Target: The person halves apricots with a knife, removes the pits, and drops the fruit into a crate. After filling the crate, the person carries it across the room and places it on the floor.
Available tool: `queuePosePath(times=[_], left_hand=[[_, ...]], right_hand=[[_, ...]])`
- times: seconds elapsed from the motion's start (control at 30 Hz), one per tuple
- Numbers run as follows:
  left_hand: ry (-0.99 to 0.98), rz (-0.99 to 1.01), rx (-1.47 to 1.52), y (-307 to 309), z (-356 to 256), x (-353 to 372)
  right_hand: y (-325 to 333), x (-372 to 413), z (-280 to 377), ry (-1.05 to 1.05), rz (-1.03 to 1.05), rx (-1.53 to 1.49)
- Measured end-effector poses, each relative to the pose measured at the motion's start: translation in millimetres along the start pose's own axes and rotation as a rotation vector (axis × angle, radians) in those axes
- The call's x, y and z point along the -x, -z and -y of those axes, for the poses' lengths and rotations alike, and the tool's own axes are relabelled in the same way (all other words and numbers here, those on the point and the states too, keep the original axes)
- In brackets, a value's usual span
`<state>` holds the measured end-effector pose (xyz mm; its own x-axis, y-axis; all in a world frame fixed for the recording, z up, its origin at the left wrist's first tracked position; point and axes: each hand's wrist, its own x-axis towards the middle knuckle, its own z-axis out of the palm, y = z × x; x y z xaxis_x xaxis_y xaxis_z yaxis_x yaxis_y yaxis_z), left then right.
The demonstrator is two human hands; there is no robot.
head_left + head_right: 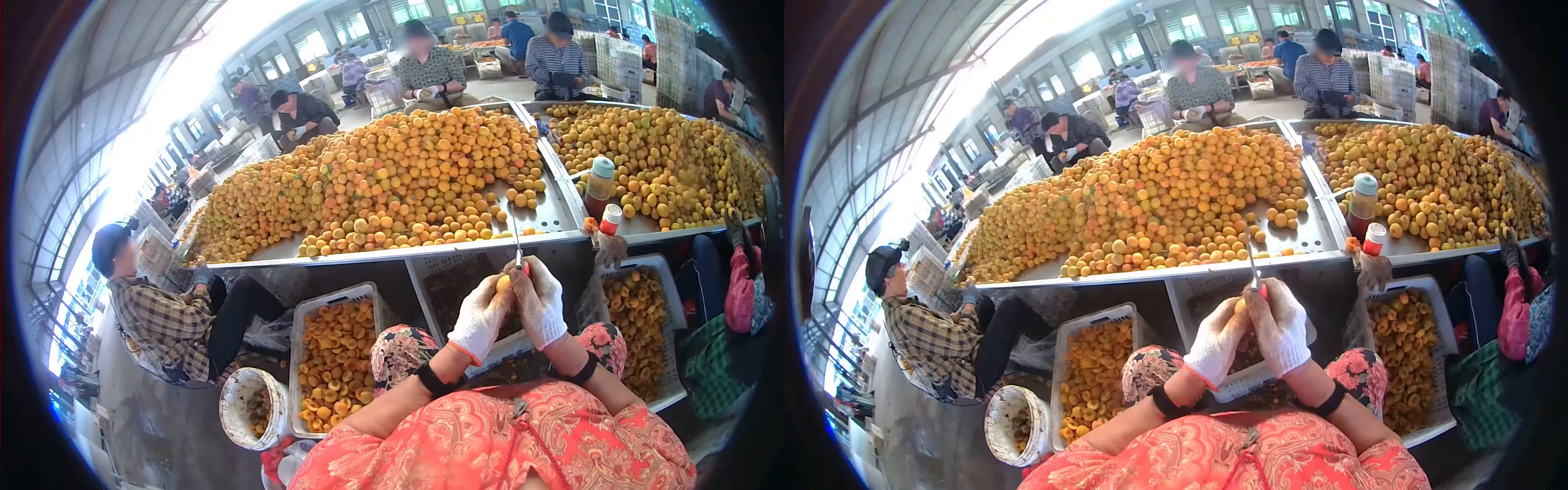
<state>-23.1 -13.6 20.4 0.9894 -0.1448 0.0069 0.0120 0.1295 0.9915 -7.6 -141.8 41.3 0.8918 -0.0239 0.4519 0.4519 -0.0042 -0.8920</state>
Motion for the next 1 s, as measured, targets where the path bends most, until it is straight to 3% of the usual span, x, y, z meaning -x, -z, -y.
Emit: queuePosePath(times=[0.07,0.1,0.2,0.3,0.4,0.53,0.6,0.67,0.77,0.8,0.9,0.97,1.0], left_hand=[[-0.351,-0.128,-0.210,-2,-3,4],[-0.436,-0.142,-0.385,1,-5,5],[-0.485,-0.007,-0.508,8,-8,14],[-0.521,0.003,-0.481,6,-14,20],[-0.398,-0.029,-0.298,-1,-16,18],[-0.194,-0.100,0.486,-19,-10,9],[-0.112,-0.177,0.564,-24,-18,8],[0.161,-0.230,0.633,-24,-32,11],[0.336,-0.223,0.623,-20,-39,18],[0.326,-0.306,0.623,-29,-47,21],[0.335,-0.305,0.645,-25,-38,16],[-0.014,-0.170,0.585,-12,-4,-6],[-0.007,-0.172,0.585,-6,5,-12]], right_hand=[[1,3,5,-0.095,0.049,0.017],[-1,5,7,-0.162,0.035,-0.008],[-9,3,-1,-0.264,-0.009,-0.009],[-16,3,5,-0.211,-0.011,-0.256],[-20,-1,9,-0.158,-0.045,-0.166],[-30,-6,10,-0.086,-0.119,-0.063],[-25,-10,18,0.056,-0.065,0.157],[-26,-14,16,0.179,-0.074,0.319],[-26,-13,13,0.244,-0.036,0.318],[-26,-14,10,0.243,-0.019,0.313],[-26,-14,7,0.210,-0.017,0.362],[-26,-12,-2,0.130,-0.078,0.237],[-25,-12,-4,0.123,-0.078,0.237]])
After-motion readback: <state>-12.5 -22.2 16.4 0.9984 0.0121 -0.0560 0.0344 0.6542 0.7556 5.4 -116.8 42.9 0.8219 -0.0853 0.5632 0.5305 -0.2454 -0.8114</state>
